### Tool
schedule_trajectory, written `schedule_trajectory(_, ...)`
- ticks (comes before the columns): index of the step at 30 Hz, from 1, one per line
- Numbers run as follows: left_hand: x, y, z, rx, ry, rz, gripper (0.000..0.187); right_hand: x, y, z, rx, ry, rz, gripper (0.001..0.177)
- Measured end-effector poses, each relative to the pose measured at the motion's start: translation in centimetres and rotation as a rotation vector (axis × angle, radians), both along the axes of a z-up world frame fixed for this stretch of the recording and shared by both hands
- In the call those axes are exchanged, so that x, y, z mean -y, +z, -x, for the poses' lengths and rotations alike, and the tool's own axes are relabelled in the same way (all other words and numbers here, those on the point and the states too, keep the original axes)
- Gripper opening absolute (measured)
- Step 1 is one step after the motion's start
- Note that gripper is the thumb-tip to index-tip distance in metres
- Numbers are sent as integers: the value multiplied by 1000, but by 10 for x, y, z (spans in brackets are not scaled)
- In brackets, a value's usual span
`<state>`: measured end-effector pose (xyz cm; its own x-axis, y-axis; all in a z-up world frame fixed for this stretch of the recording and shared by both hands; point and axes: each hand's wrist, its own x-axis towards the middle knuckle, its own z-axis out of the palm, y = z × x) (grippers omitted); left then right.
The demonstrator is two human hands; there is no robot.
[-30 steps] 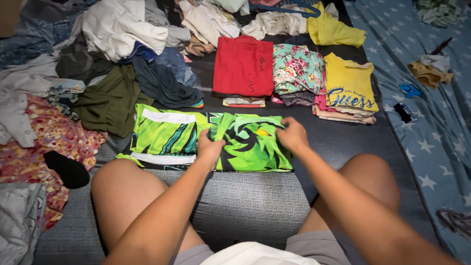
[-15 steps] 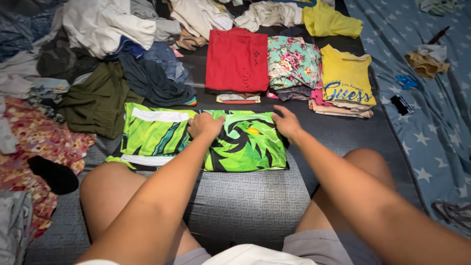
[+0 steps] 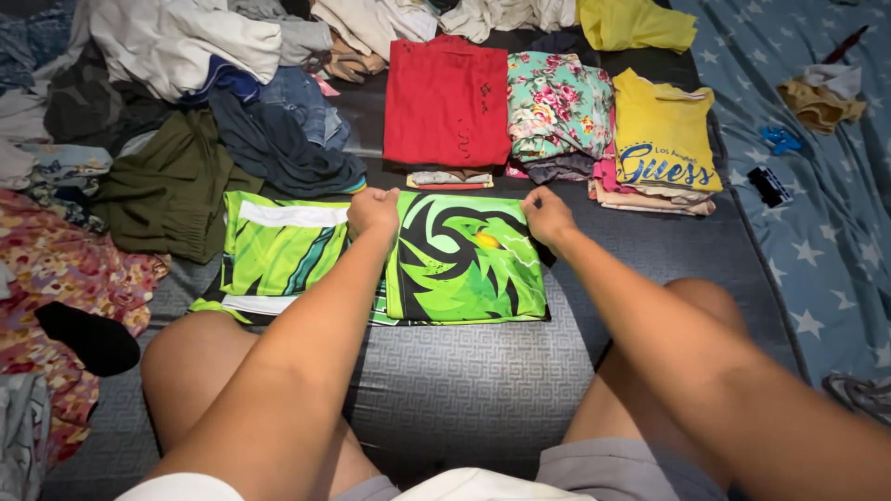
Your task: Folding various items of clothing including shirts and laundry on a mattress.
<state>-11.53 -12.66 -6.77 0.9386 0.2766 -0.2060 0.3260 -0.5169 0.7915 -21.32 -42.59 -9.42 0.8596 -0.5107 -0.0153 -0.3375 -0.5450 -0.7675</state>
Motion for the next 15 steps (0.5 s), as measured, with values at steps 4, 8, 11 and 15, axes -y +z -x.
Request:
schedule_trajectory(4, -2, 6, 7, -31, -2, -19, 36, -39, 38, 20, -91, -54, 172, 39)
schedule_trajectory(8, -9, 36, 41, 26, -213, -297, 54, -94, 57, 51, 36, 99, 488, 58)
schedule_trajectory(11, -13, 37, 54, 87, -366, -497, 55, -115, 39, 64, 69, 323, 654, 65)
schedule_trajectory(15, -17, 23, 47, 124, -406, -481, 40, -125, 32, 76, -109, 387, 722, 68)
